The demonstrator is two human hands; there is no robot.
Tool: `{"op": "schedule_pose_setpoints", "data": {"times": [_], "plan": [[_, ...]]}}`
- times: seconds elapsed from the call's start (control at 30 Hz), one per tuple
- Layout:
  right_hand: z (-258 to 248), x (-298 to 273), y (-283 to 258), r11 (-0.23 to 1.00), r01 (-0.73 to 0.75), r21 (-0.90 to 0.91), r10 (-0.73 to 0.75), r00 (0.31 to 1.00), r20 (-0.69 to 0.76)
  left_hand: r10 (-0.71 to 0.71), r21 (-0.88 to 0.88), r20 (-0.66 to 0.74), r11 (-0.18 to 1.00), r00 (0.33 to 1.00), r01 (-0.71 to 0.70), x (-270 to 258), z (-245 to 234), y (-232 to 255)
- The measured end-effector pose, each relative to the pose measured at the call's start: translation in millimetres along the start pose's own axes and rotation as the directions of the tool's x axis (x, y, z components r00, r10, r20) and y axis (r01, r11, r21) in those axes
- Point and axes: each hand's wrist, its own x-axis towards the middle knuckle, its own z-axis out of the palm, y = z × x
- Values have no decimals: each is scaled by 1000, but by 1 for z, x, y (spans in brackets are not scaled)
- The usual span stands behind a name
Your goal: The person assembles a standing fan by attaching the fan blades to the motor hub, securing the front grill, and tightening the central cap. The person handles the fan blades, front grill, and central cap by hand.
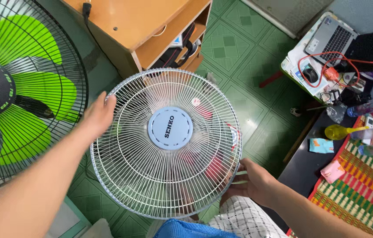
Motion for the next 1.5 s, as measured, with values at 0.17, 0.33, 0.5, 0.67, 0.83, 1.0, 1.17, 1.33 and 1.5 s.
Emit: {"op": "schedule_pose_setpoints", "data": {"times": [0.17, 0.33, 0.5, 0.67, 0.83, 1.0, 1.17, 1.33, 1.5], "plan": [[-19, 24, 6, 995, 98, 27, -99, 993, 56, 66, -46, -240, 996, 969, -79, -117, -3, -33], [-36, 52, -9, 965, 263, 21, -264, 963, 48, -509, -527, 41, 720, 860, 451, -160, 3, -55], [-50, 73, -23, 953, 302, 7, -302, 953, 32, -537, -598, 82, 647, 839, 473, -152, 3, -59], [-47, 78, -20, 943, 321, -86, -323, 946, -6, -501, -454, 25, 765, 865, 456, -146, -4, -48], [-38, 75, -19, 955, 288, -77, -292, 955, -56, -475, -328, -46, 838, 879, 436, -148, -6, -41], [-37, 80, -21, 966, 251, -59, -255, 964, -80, -383, -249, -111, 904, 917, 347, -152, -17, -31], [-51, 95, -20, 964, 265, -34, -267, 959, -91, -447, -409, 69, 803, 892, 434, -151, -28, -4], [-70, 99, -16, 942, 334, 39, -332, 941, -59, -445, -484, 67, 768, 893, 419, -151, -28, 6], [-78, 89, -3, 896, 435, 92, -433, 901, -40, -398, -575, 90, 728, 913, 374, -159, -28, -2]]}}
